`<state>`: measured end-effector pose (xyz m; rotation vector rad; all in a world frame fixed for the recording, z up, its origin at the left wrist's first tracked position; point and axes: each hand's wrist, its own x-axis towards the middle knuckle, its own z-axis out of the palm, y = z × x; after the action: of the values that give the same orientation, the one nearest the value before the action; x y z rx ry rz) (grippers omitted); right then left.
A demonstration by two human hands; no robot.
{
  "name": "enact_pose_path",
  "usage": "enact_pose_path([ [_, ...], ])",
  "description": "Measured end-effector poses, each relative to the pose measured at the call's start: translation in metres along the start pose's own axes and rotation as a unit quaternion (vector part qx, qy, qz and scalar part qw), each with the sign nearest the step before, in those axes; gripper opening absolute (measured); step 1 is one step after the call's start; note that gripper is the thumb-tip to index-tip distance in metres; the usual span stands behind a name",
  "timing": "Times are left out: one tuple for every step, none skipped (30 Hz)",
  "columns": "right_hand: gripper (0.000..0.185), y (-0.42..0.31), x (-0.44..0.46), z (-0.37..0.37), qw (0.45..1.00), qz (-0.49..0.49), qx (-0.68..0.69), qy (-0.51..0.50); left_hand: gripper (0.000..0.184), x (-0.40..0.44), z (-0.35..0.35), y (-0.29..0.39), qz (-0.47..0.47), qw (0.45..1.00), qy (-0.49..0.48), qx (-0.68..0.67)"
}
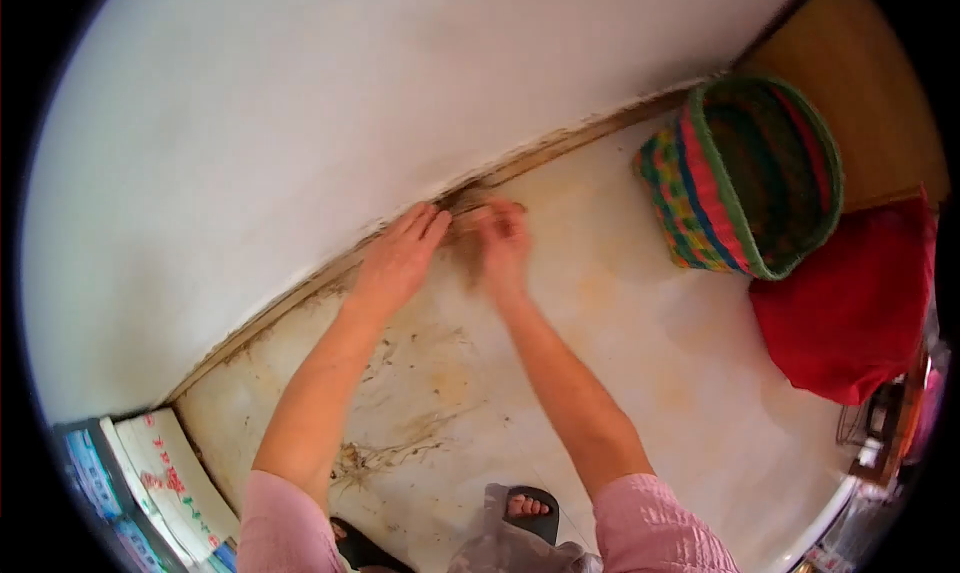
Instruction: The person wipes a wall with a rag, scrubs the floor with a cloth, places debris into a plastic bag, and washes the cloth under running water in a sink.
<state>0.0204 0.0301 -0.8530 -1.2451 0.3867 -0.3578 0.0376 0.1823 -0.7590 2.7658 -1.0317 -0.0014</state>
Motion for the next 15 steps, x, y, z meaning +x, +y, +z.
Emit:
enact_pose_path([
  [0.029,-0.021,0.01,-0.003,0.997,-0.014,0.05,0.054,0.047,-0.005,0.0,0.0,-0.009,0.999,0.038,-0.027],
  [0.042,-0.019,0.028,-0.017,0.996,-0.024,-0.058,0.063,0.047,-0.014,0.0,0.004,-0.019,0.997,0.056,-0.046],
  [0.05,-0.021,0.039,-0.018,0.997,0.006,0.04,0.059,0.046,-0.024,0.002,0.012,-0.025,0.995,0.073,-0.065],
  [0.059,-0.024,0.044,-0.012,0.988,0.034,0.137,0.057,0.046,-0.034,0.003,0.017,-0.028,0.992,0.093,-0.085],
  [0.062,-0.021,0.042,0.003,0.988,0.048,0.139,0.05,0.046,-0.047,0.007,0.018,-0.042,0.99,0.087,-0.102],
  [0.065,-0.019,0.038,0.022,0.987,0.06,0.14,0.043,0.046,-0.059,0.014,0.02,-0.056,0.988,0.084,-0.119],
  [0.069,-0.016,0.032,0.042,0.987,0.072,0.14,0.035,0.046,-0.071,0.02,0.019,-0.069,0.985,0.081,-0.137],
  [0.072,-0.013,0.018,0.059,0.995,0.057,0.076,0.028,0.047,-0.082,0.02,0.018,-0.104,0.979,0.09,-0.15],
  [0.075,-0.007,0.0,0.077,0.999,0.042,0.012,0.02,0.047,-0.092,0.02,0.016,-0.138,0.972,0.099,-0.162],
  [0.075,0.008,-0.018,0.095,0.999,0.042,-0.019,0.007,0.048,-0.1,0.02,0.013,-0.171,0.964,0.109,-0.174],
  [0.076,0.024,-0.037,0.112,0.998,0.043,-0.05,-0.005,0.047,-0.109,0.022,0.008,-0.228,0.945,0.121,-0.203],
  [0.077,0.027,-0.059,0.13,0.996,0.067,-0.039,-0.031,0.047,-0.12,0.024,0.0,-0.284,0.922,0.13,-0.23],
  [0.078,0.028,-0.08,0.146,0.994,0.093,-0.029,-0.058,0.047,-0.132,0.025,-0.007,-0.34,0.895,0.138,-0.255],
  [0.076,0.03,-0.097,0.159,0.992,0.103,-0.041,-0.063,0.047,-0.142,0.026,-0.013,-0.359,0.883,0.156,-0.258],
  [0.075,0.031,-0.112,0.17,0.99,0.112,-0.053,-0.068,0.047,-0.15,0.026,-0.017,-0.378,0.871,0.175,-0.26],
])
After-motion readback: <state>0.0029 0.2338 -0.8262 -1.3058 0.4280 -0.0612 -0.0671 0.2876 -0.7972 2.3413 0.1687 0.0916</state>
